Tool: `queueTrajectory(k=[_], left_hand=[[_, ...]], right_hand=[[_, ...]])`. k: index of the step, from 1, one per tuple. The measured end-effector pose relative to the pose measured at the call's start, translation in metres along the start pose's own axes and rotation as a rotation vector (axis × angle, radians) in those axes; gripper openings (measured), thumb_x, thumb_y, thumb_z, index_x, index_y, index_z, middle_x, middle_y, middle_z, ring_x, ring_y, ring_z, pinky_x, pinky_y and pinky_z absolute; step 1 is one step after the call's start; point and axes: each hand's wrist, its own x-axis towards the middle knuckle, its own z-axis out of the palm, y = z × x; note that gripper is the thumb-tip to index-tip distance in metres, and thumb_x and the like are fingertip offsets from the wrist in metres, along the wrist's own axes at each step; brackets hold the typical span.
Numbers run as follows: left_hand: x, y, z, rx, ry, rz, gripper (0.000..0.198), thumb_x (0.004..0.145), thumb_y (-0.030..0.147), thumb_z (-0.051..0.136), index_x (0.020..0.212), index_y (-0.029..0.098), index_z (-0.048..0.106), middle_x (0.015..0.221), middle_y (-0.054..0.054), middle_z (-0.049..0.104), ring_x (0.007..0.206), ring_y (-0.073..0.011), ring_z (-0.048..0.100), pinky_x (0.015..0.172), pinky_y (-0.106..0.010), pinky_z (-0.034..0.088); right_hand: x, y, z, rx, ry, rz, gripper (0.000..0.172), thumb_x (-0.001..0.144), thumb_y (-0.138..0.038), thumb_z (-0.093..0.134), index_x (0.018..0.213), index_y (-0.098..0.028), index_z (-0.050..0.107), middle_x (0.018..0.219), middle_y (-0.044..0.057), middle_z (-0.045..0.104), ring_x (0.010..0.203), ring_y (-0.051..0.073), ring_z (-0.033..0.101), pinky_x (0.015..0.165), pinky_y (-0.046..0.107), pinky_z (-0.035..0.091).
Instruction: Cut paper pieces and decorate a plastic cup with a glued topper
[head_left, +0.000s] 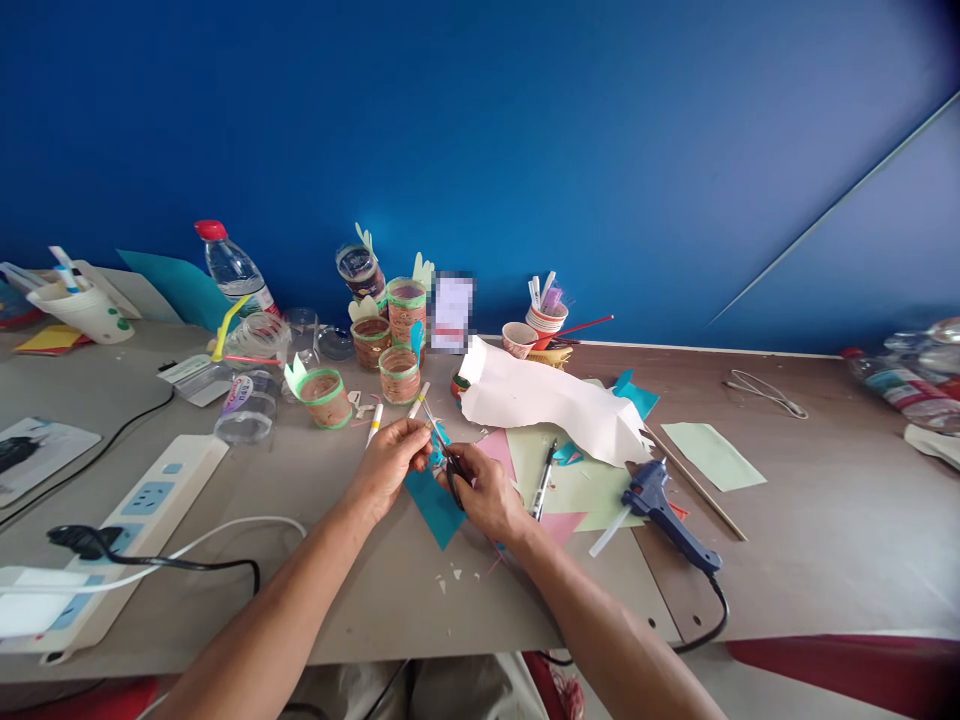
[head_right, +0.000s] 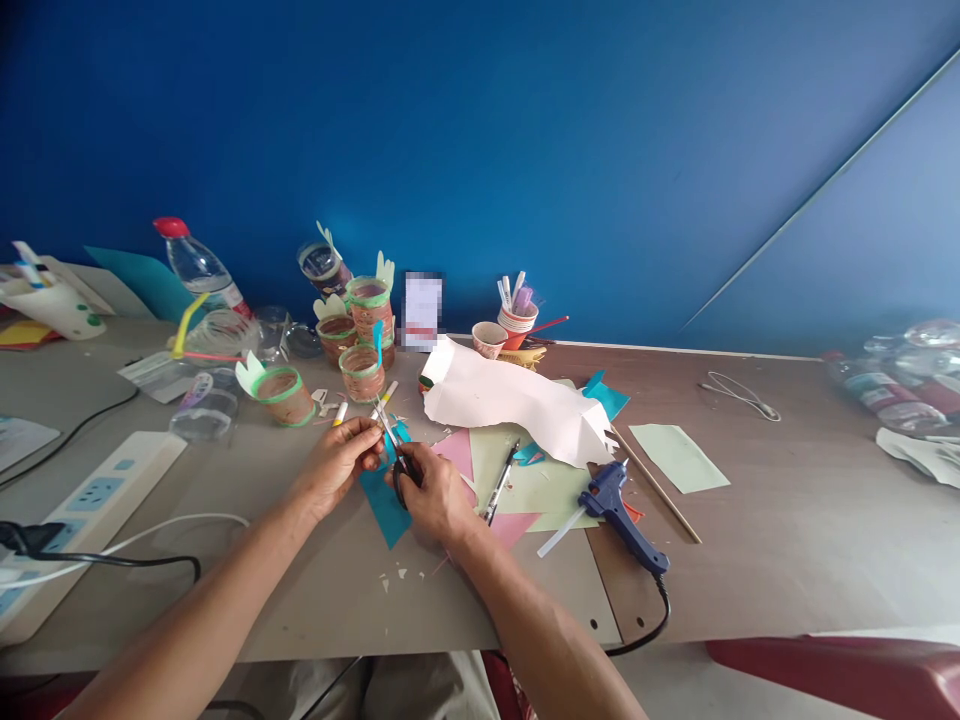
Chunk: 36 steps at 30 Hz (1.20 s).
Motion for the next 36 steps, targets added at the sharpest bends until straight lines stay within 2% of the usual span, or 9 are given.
queueTrajectory(k=[10, 24, 31, 36], left_hand=[[0.002, -0.002, -0.003, 0.036, 0.009, 0.026, 0.025, 0.067, 0.035, 0.072, 0.072, 0.015, 0.058, 0.058, 0.004, 0.057, 0.046, -0.0050, 0.045, 0.046, -0.018, 0.034], [0.003, 0.004, -0.006, 0.076, 0.100, 0.071, 0.027, 0.066, 0.038, 0.071, 0.070, 0.015, 0.056, 0.058, 0.005, 0.055, 0.044, -0.0045, 0.044, 0.046, -0.019, 0.039], [0.002, 0.007, -0.005, 0.063, 0.147, 0.092, 0.026, 0.064, 0.036, 0.071, 0.068, 0.015, 0.056, 0.058, 0.005, 0.054, 0.043, -0.0042, 0.044, 0.044, -0.018, 0.035], [0.001, 0.007, -0.006, 0.067, 0.153, 0.094, 0.023, 0.065, 0.034, 0.070, 0.068, 0.016, 0.057, 0.059, 0.005, 0.055, 0.044, -0.0045, 0.044, 0.045, -0.019, 0.036]], right_hand=[[0.000, 0.004, 0.002, 0.051, -0.035, 0.032, 0.026, 0.078, -0.027, 0.056, 0.102, -0.020, 0.064, 0.068, -0.002, 0.059, 0.061, 0.014, 0.049, 0.058, 0.025, 0.040], [0.000, 0.006, 0.000, 0.024, -0.070, 0.056, 0.026, 0.080, -0.032, 0.058, 0.103, -0.021, 0.064, 0.064, -0.005, 0.053, 0.057, 0.011, 0.045, 0.057, 0.024, 0.039], [-0.001, 0.007, 0.000, 0.017, -0.093, 0.064, 0.028, 0.078, -0.029, 0.059, 0.105, -0.023, 0.065, 0.067, -0.004, 0.058, 0.059, 0.012, 0.049, 0.059, 0.025, 0.041], [0.001, 0.009, 0.000, 0.216, -0.083, 0.090, 0.025, 0.078, -0.031, 0.059, 0.100, -0.020, 0.064, 0.060, -0.005, 0.051, 0.054, 0.011, 0.044, 0.053, 0.024, 0.037]])
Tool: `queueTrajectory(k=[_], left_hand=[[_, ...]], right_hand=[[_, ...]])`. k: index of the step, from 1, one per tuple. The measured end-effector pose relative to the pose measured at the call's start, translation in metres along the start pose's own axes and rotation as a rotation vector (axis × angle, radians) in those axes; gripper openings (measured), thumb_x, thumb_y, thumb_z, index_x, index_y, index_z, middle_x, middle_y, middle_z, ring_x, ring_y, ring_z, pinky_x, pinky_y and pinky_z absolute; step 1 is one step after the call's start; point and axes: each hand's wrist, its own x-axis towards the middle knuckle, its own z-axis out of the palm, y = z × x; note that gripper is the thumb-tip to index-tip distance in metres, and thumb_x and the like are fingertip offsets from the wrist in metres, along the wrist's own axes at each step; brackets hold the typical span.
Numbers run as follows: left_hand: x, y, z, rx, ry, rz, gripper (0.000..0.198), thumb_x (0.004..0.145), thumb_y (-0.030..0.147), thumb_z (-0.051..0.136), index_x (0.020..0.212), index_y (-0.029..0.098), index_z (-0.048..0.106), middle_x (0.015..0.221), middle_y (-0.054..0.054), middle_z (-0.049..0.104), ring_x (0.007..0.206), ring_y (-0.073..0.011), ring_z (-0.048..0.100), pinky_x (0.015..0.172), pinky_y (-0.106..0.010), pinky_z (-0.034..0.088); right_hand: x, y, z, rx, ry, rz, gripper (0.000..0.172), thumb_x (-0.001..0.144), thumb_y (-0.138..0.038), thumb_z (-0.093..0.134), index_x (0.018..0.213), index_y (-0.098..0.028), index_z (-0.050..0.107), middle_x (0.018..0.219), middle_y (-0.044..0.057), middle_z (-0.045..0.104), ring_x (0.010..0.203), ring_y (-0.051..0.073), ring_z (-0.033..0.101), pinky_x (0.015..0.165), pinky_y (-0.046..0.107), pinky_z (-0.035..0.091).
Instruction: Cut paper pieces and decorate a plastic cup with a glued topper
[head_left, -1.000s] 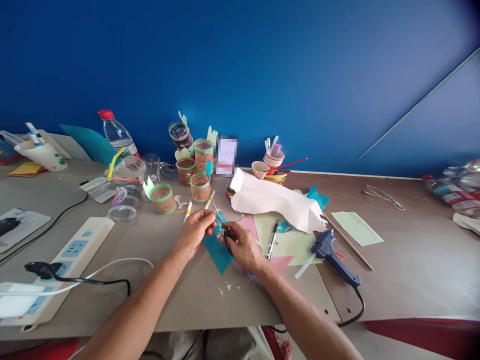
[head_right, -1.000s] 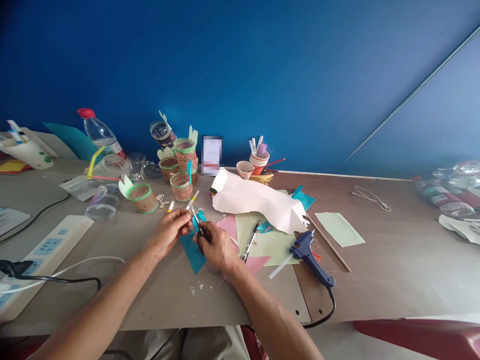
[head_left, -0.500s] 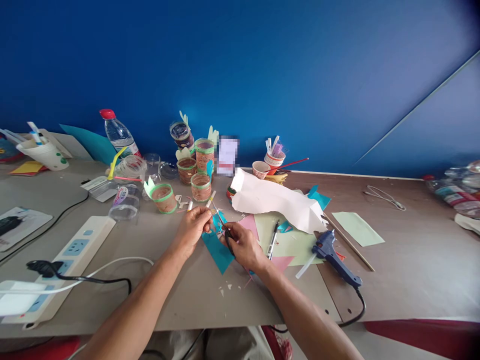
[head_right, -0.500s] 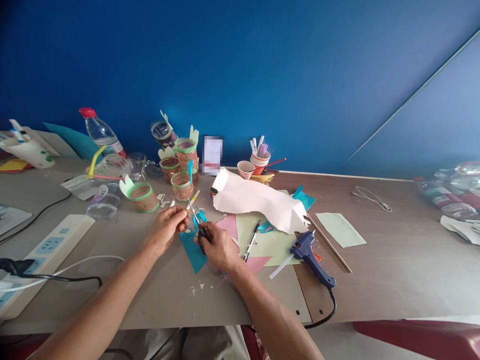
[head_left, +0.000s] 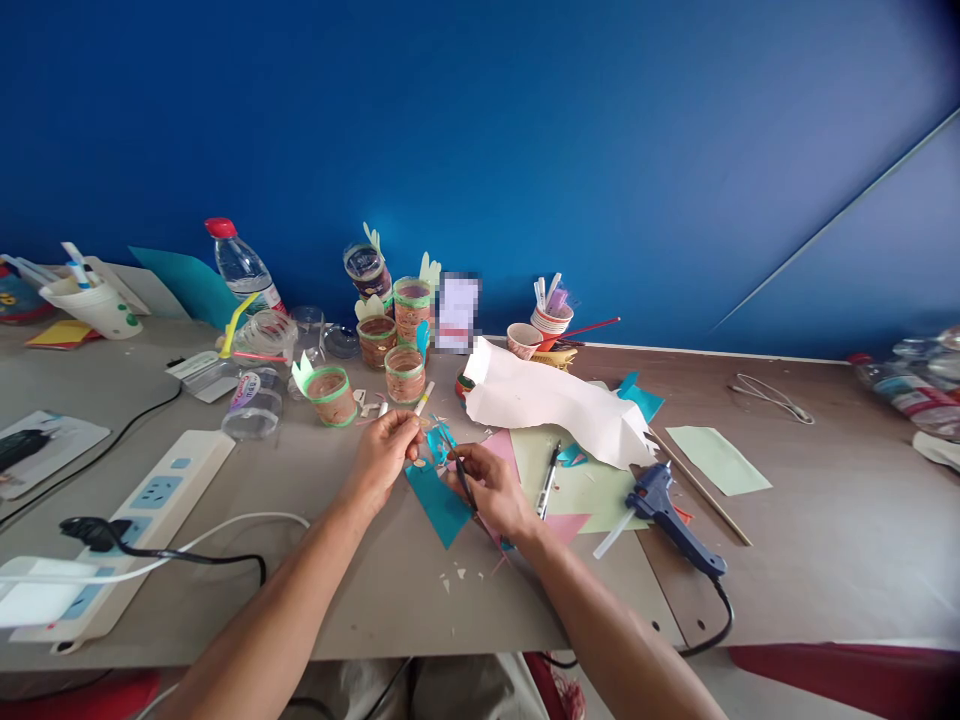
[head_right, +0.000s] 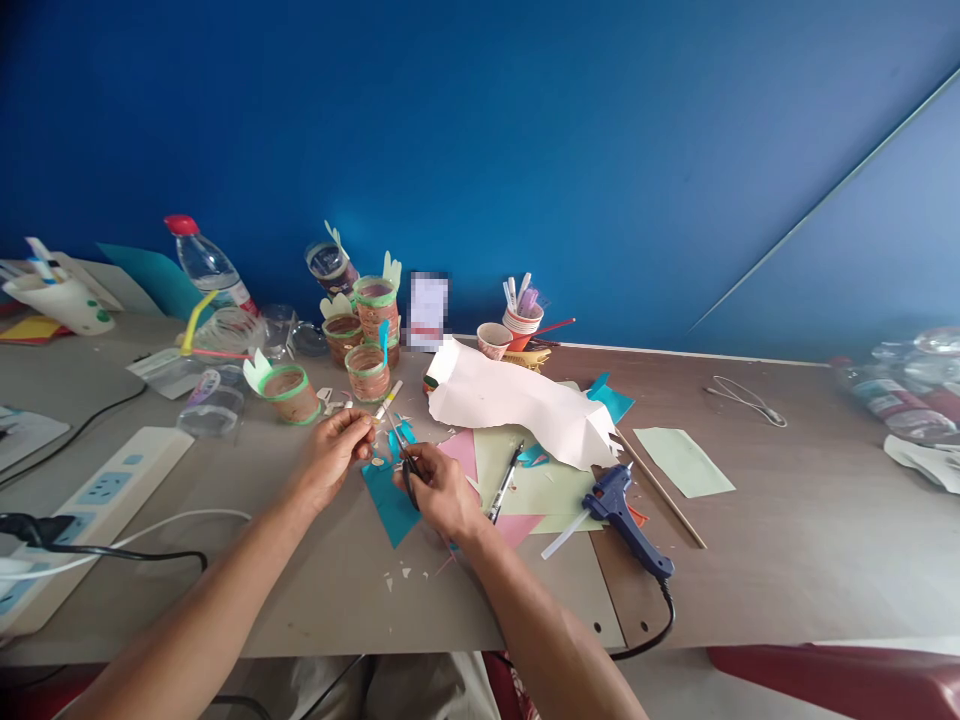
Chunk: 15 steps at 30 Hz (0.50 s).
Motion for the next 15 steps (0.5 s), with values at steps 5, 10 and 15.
queueTrajectory(k=[5, 10, 15], left_hand=[[0.001, -0.002, 0.000, 0.008, -0.015, -0.006, 0.022, 0.065, 0.034, 0.070, 0.069, 0.017, 0.057, 0.058, 0.005, 0.055, 0.043, -0.0051, 0.044, 0.044, -0.019, 0.038], [-0.001, -0.005, 0.003, -0.034, -0.045, -0.010, 0.022, 0.066, 0.033, 0.069, 0.070, 0.016, 0.056, 0.059, 0.005, 0.057, 0.043, -0.0050, 0.045, 0.045, -0.019, 0.038], [-0.006, -0.001, 0.009, -0.125, -0.084, -0.075, 0.021, 0.064, 0.030, 0.070, 0.069, 0.016, 0.055, 0.060, 0.004, 0.059, 0.044, -0.0046, 0.047, 0.047, -0.018, 0.038]], right_hand=[[0.000, 0.000, -0.001, 0.064, 0.009, -0.027, 0.025, 0.077, -0.029, 0.060, 0.099, -0.019, 0.063, 0.062, -0.004, 0.052, 0.056, 0.011, 0.046, 0.053, 0.024, 0.037], [-0.002, -0.004, 0.001, -0.099, 0.013, -0.014, 0.026, 0.075, -0.027, 0.061, 0.100, -0.021, 0.064, 0.069, -0.003, 0.056, 0.062, 0.012, 0.048, 0.055, 0.024, 0.037], [-0.004, -0.015, 0.003, -0.171, -0.003, -0.011, 0.026, 0.075, -0.026, 0.059, 0.099, -0.018, 0.063, 0.064, -0.004, 0.052, 0.056, 0.011, 0.043, 0.053, 0.024, 0.034]])
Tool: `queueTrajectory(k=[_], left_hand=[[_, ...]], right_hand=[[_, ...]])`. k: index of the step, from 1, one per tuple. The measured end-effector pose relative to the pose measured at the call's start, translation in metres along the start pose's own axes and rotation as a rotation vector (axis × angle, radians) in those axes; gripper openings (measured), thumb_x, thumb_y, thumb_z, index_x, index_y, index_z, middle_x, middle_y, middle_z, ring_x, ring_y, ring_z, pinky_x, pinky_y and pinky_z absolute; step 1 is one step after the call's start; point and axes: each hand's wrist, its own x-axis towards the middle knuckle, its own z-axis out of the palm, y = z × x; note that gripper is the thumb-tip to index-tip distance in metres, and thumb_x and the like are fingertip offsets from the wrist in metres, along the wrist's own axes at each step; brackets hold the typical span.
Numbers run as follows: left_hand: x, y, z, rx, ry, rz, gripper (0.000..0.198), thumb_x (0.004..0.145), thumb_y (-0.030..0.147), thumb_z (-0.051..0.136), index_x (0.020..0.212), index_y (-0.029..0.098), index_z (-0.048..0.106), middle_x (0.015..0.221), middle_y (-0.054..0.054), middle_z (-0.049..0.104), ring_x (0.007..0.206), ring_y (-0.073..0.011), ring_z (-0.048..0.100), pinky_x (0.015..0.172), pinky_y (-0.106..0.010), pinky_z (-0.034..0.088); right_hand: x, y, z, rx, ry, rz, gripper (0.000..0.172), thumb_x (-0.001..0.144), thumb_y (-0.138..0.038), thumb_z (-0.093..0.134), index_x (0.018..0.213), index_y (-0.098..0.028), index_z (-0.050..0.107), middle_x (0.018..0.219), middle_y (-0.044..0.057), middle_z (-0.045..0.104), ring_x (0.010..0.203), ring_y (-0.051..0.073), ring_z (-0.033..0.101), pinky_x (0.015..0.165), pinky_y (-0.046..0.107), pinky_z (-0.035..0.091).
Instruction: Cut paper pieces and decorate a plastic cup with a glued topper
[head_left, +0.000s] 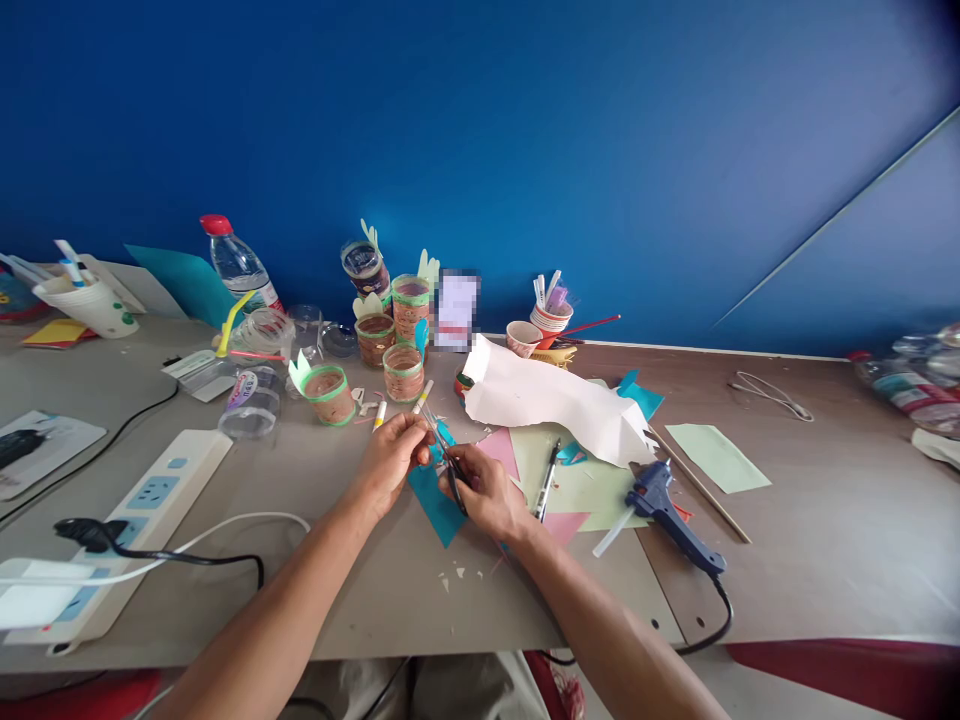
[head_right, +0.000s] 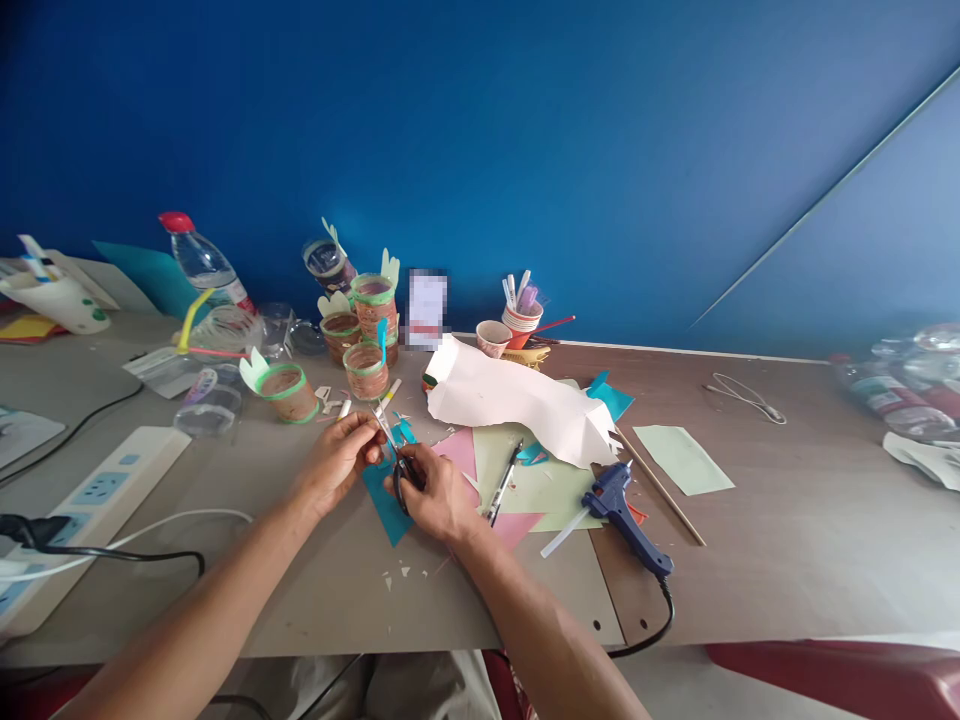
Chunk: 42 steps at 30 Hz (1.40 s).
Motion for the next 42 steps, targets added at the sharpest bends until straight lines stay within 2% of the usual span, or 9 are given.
queueTrajectory(k=[7, 17, 24, 33, 38, 42], left_hand=[[-0.003, 0.000, 0.004, -0.082, -0.046, -0.075, 0.023, 0.063, 0.030, 0.073, 0.071, 0.015, 0.056, 0.060, 0.004, 0.059, 0.045, -0.0046, 0.047, 0.046, -0.018, 0.039], [-0.004, -0.004, 0.004, -0.122, -0.069, -0.109, 0.027, 0.064, 0.032, 0.075, 0.070, 0.015, 0.056, 0.063, 0.003, 0.059, 0.046, -0.0042, 0.047, 0.046, -0.018, 0.039], [-0.003, -0.004, 0.003, -0.106, -0.066, -0.096, 0.026, 0.064, 0.032, 0.075, 0.072, 0.015, 0.056, 0.062, 0.003, 0.059, 0.046, -0.0045, 0.047, 0.047, -0.018, 0.039], [0.001, -0.002, -0.002, 0.019, 0.002, 0.038, 0.026, 0.064, 0.034, 0.073, 0.070, 0.014, 0.057, 0.062, 0.003, 0.059, 0.045, -0.0047, 0.047, 0.047, -0.020, 0.037], [0.002, 0.000, -0.003, 0.053, 0.023, 0.042, 0.026, 0.063, 0.035, 0.073, 0.070, 0.015, 0.058, 0.063, 0.003, 0.060, 0.045, -0.0055, 0.048, 0.047, -0.020, 0.038], [-0.001, 0.001, -0.002, 0.064, 0.031, -0.004, 0.027, 0.062, 0.036, 0.074, 0.072, 0.016, 0.059, 0.071, -0.001, 0.067, 0.048, -0.0073, 0.052, 0.051, -0.022, 0.044]], right_hand=[[0.000, -0.004, 0.000, -0.010, 0.038, -0.018, 0.027, 0.075, -0.025, 0.057, 0.101, -0.017, 0.063, 0.062, -0.005, 0.050, 0.056, 0.011, 0.044, 0.054, 0.024, 0.034], [0.000, 0.002, 0.003, 0.046, 0.058, -0.063, 0.029, 0.077, -0.029, 0.056, 0.103, -0.017, 0.063, 0.064, -0.004, 0.049, 0.057, 0.012, 0.043, 0.053, 0.024, 0.035], [0.002, 0.007, 0.005, 0.094, 0.039, -0.053, 0.030, 0.079, -0.028, 0.054, 0.106, -0.016, 0.062, 0.066, -0.003, 0.052, 0.058, 0.012, 0.043, 0.055, 0.025, 0.036], [0.001, 0.006, 0.006, 0.095, 0.019, 0.006, 0.025, 0.077, -0.027, 0.055, 0.099, -0.018, 0.063, 0.060, -0.005, 0.046, 0.055, 0.011, 0.040, 0.052, 0.024, 0.033], [0.003, 0.011, 0.008, 0.243, 0.054, 0.001, 0.027, 0.077, -0.029, 0.057, 0.101, -0.017, 0.061, 0.060, -0.005, 0.045, 0.055, 0.011, 0.042, 0.049, 0.023, 0.032], [0.005, 0.017, 0.008, 0.307, 0.070, -0.033, 0.025, 0.079, -0.030, 0.058, 0.102, -0.018, 0.060, 0.061, -0.005, 0.046, 0.055, 0.011, 0.042, 0.048, 0.023, 0.033]])
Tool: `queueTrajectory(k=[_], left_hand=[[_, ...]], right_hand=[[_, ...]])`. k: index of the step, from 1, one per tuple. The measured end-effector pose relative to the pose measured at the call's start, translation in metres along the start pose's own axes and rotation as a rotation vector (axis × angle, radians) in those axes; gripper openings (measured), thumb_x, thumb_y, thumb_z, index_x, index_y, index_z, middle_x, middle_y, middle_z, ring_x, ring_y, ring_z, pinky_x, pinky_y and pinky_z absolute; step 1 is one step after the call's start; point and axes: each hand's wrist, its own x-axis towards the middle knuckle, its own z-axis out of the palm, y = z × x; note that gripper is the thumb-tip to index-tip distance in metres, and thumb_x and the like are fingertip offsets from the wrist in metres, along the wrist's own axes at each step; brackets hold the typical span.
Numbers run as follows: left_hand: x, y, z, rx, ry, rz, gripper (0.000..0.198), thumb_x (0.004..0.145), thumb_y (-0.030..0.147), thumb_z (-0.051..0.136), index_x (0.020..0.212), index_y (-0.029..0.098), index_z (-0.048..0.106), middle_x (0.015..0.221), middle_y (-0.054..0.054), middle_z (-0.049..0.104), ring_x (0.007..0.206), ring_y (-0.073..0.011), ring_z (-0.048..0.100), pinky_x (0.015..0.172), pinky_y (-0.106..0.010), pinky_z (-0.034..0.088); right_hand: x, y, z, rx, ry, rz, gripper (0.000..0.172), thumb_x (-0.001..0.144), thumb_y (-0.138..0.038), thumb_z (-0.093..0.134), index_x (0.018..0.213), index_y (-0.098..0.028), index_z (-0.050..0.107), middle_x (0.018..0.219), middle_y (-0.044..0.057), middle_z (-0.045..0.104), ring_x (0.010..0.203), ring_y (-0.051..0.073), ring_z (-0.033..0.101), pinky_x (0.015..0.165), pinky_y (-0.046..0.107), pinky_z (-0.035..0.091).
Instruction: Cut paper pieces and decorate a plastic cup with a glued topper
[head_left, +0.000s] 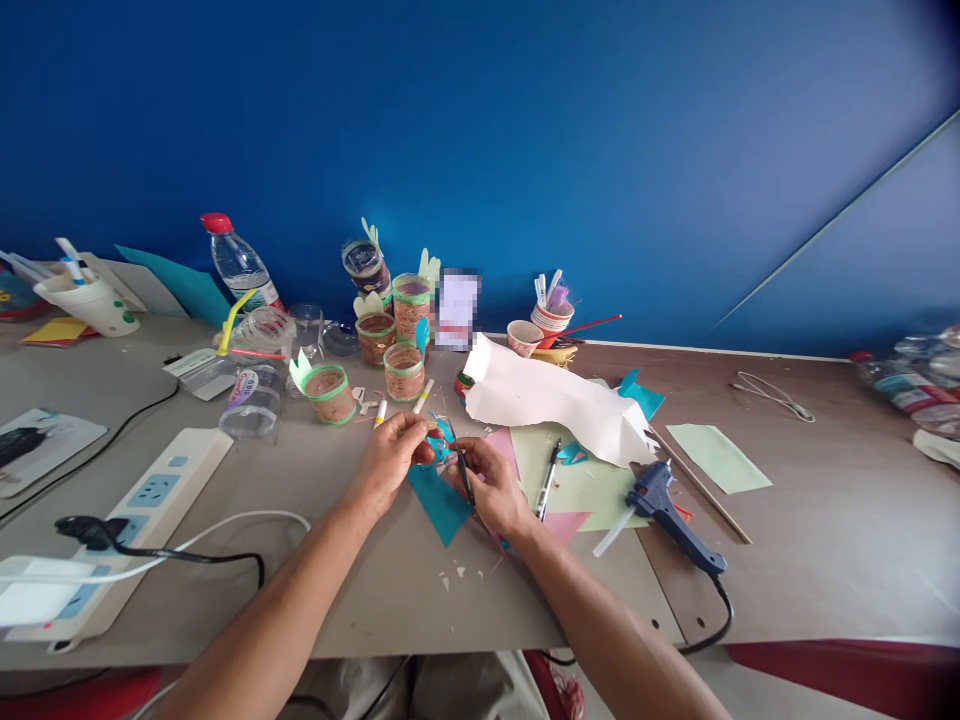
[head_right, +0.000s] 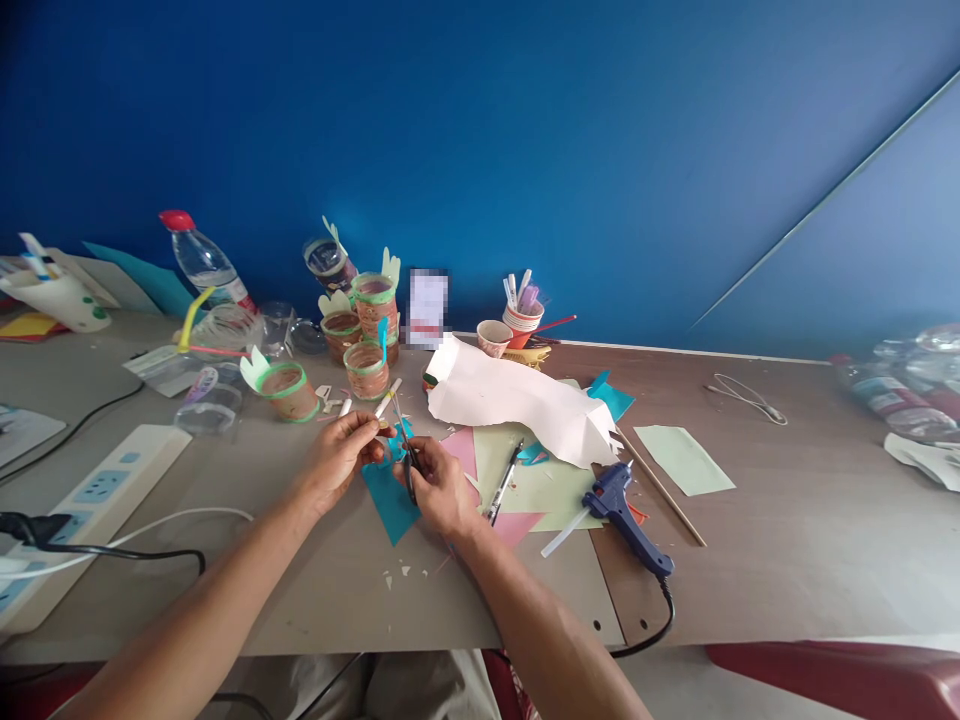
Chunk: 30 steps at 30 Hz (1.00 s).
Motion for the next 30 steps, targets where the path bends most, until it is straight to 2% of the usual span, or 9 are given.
queueTrajectory(k=[5, 11, 18, 22, 30], left_hand=[[-0.002, 0.000, 0.001, -0.009, -0.017, -0.021, 0.028, 0.062, 0.036, 0.074, 0.075, 0.016, 0.058, 0.073, -0.001, 0.069, 0.048, -0.0083, 0.055, 0.053, -0.024, 0.047], [0.000, -0.001, 0.000, -0.045, -0.005, 0.005, 0.028, 0.063, 0.035, 0.074, 0.072, 0.015, 0.056, 0.063, 0.003, 0.061, 0.046, -0.0059, 0.051, 0.048, -0.020, 0.042], [0.000, -0.004, 0.002, -0.191, -0.115, -0.098, 0.024, 0.066, 0.029, 0.073, 0.071, 0.016, 0.054, 0.060, 0.005, 0.055, 0.044, -0.0035, 0.046, 0.047, -0.018, 0.039], [-0.002, -0.004, 0.003, -0.162, -0.136, -0.109, 0.024, 0.066, 0.030, 0.073, 0.072, 0.015, 0.055, 0.062, 0.004, 0.057, 0.046, -0.0045, 0.047, 0.047, -0.018, 0.039], [0.000, -0.005, -0.001, -0.004, -0.108, -0.030, 0.026, 0.066, 0.034, 0.072, 0.075, 0.015, 0.056, 0.064, 0.002, 0.062, 0.047, -0.0060, 0.051, 0.049, -0.019, 0.039]], right_hand=[[0.001, 0.002, -0.002, -0.034, -0.001, -0.005, 0.025, 0.080, -0.031, 0.059, 0.102, -0.019, 0.061, 0.061, -0.004, 0.048, 0.055, 0.011, 0.044, 0.049, 0.023, 0.035], [-0.002, -0.003, -0.002, -0.132, -0.005, -0.015, 0.027, 0.078, -0.027, 0.058, 0.103, -0.018, 0.062, 0.066, -0.003, 0.051, 0.060, 0.012, 0.046, 0.053, 0.023, 0.037], [-0.006, -0.018, 0.001, -0.304, -0.046, -0.047, 0.025, 0.076, -0.025, 0.057, 0.100, -0.019, 0.062, 0.069, -0.002, 0.057, 0.059, 0.013, 0.048, 0.056, 0.025, 0.039], [-0.005, -0.018, 0.001, -0.289, -0.026, -0.056, 0.028, 0.077, -0.027, 0.056, 0.103, -0.019, 0.062, 0.068, -0.002, 0.057, 0.060, 0.013, 0.049, 0.056, 0.025, 0.039], [-0.002, -0.009, -0.001, -0.212, -0.021, -0.023, 0.029, 0.077, -0.030, 0.058, 0.104, -0.018, 0.062, 0.068, -0.003, 0.052, 0.060, 0.012, 0.044, 0.055, 0.024, 0.038]])
